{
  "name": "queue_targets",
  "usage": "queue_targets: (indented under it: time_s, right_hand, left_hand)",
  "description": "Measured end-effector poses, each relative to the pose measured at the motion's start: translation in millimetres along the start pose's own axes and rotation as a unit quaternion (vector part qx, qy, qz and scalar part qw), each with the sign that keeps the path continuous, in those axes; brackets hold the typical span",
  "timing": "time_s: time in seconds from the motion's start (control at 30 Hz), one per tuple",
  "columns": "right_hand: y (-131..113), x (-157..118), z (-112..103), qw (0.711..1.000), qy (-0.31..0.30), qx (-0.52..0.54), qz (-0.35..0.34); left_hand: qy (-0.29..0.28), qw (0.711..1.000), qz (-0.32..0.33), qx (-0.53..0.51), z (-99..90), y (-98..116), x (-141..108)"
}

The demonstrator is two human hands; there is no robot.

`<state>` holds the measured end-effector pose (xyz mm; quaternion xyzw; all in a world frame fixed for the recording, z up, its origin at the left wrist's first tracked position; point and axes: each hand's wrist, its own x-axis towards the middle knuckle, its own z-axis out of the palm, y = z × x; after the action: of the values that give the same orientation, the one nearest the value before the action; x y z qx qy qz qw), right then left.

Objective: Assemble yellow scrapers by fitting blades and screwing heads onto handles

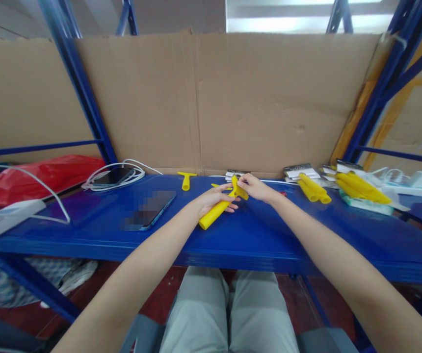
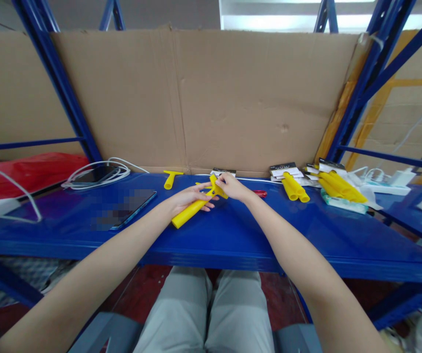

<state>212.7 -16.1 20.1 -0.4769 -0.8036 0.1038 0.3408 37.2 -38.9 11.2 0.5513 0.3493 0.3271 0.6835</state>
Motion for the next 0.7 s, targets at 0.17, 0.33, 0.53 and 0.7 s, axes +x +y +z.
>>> queue_targets:
  time_s: [0.17,0.33,0.53,0.7]
  right_hand:
    - [8.4,2.2,1.9,0.999,0.011,0.021,-0.028]
    - [14.4,3.1,2.6,0.998,0.019,0.03,-0.044]
    - [14.2,2.5,1.7,0.998,0.01,0.027,-0.058]
    - [13.1,3.0,1.6,0.998,0.013,0.029,-0.058]
  left_hand:
    - [-0.01,1.0,-0.005,-0.003,-1.1,0.1,0.3]
    - [-0.007,1.0,-0.004,-0.005,-0.1,1.0,-0.9]
    - [-0.015,1.0,-0.013,-0.012,1.6,3.1,-3.7]
    - [-0.019,1.0,-0.014,-0.019,1.5,4.4,-5.5]
